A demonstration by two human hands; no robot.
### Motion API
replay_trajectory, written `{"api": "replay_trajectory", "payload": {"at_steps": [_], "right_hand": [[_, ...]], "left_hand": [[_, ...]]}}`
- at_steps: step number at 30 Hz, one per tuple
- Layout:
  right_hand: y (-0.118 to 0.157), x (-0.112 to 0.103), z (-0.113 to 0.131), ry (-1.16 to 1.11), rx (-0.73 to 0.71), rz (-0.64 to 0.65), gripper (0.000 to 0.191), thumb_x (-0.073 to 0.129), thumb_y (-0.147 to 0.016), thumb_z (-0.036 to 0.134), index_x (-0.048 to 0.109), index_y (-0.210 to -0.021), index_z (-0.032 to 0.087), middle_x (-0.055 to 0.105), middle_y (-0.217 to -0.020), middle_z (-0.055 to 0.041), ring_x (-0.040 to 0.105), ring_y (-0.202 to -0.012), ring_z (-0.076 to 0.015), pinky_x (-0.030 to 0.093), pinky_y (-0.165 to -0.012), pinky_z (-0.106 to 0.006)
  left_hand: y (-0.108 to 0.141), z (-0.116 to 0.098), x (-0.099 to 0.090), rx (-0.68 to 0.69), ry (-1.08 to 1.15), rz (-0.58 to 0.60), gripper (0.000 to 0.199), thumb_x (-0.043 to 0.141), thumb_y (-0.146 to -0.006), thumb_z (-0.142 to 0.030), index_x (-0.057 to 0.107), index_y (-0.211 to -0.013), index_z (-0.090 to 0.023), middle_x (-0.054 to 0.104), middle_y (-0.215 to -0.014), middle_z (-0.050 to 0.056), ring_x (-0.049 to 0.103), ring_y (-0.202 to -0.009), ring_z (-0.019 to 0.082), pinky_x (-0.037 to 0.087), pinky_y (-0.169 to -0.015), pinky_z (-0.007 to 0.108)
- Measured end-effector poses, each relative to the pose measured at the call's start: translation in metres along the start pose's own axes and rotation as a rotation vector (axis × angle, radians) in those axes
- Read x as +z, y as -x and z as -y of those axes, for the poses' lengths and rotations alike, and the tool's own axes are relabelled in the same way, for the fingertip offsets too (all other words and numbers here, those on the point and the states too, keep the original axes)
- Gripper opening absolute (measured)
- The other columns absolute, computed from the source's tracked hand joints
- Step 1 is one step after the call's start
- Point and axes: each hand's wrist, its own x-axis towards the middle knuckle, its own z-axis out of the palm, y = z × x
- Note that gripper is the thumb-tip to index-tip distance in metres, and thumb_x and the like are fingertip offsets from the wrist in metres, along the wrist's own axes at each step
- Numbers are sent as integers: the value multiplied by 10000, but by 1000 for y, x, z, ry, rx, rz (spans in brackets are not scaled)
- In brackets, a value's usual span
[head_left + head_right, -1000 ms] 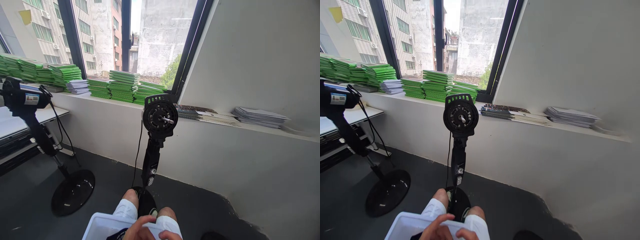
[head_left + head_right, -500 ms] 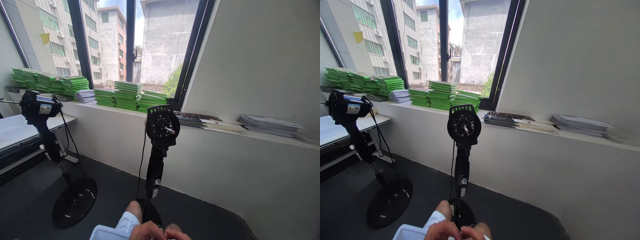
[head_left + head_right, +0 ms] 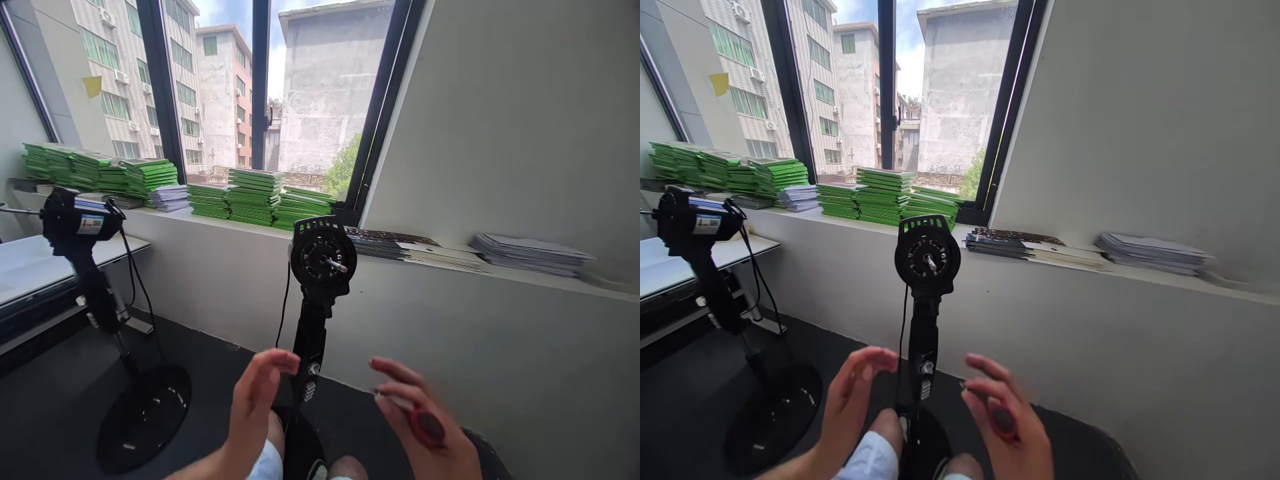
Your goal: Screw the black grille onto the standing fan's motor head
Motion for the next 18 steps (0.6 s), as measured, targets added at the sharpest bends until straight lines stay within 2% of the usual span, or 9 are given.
{"api": "replay_trajectory", "payload": {"at_steps": [3,5,7,9,11,13,15,18], "right_hand": [[-61,-9,22,16,-36,-62,247,671,-831,529,719,-803,289,704,-1226,-52,675,-1094,-257,548,-941,-392],[-95,-6,36,-24,-77,-76,235,688,-823,519,722,-819,286,682,-1256,-42,649,-1137,-255,529,-971,-414],[-121,1,47,-46,-143,-65,218,702,-821,493,727,-829,276,676,-1256,-40,640,-1140,-246,512,-995,-427],[-139,10,53,-45,-217,-39,197,708,-824,463,729,-831,267,673,-1256,-43,630,-1157,-243,485,-1034,-442],[-151,17,54,-24,-277,-8,181,704,-831,442,728,-839,263,667,-1273,-47,619,-1181,-245,464,-1058,-453],[-159,20,52,-4,-309,18,172,697,-838,431,724,-849,262,667,-1273,-51,625,-1172,-244,470,-1046,-450],[-163,19,49,8,-318,33,167,689,-846,425,720,-855,262,678,-1251,-51,641,-1138,-236,486,-1023,-440],[-166,15,50,32,-329,24,171,680,-855,428,720,-860,261,688,-1234,-48,645,-1133,-232,479,-1037,-446]], "left_hand": [[-69,-31,15,293,18,-6,270,534,-994,-382,598,-1234,-275,674,-1271,64,625,-1216,214,486,-1084,393],[-116,-48,32,443,-18,-21,345,576,-972,-393,533,-1302,-305,587,-1398,62,556,-1318,212,419,-1159,404],[-156,-60,48,494,-100,16,431,596,-957,-410,478,-1361,-314,491,-1496,60,458,-1411,213,333,-1216,400],[-187,-67,59,479,-207,174,504,629,-927,-440,464,-1382,-296,517,-1463,70,490,-1368,234,371,-1179,402],[-205,-71,64,430,-292,358,539,647,-904,-458,474,-1378,-267,594,-1356,72,577,-1234,235,448,-1092,389],[-214,-71,65,407,-335,459,513,638,-904,-458,497,-1348,-241,633,-1271,60,607,-1133,216,477,-1029,358],[-217,-70,64,418,-343,467,452,608,-923,-456,521,-1305,-230,640,-1229,48,598,-1098,198,470,-1002,324],[-216,-66,65,424,-327,416,373,524,-970,-472,541,-1262,-240,647,-1173,30,588,-1054,181,455,-960,294]]}}
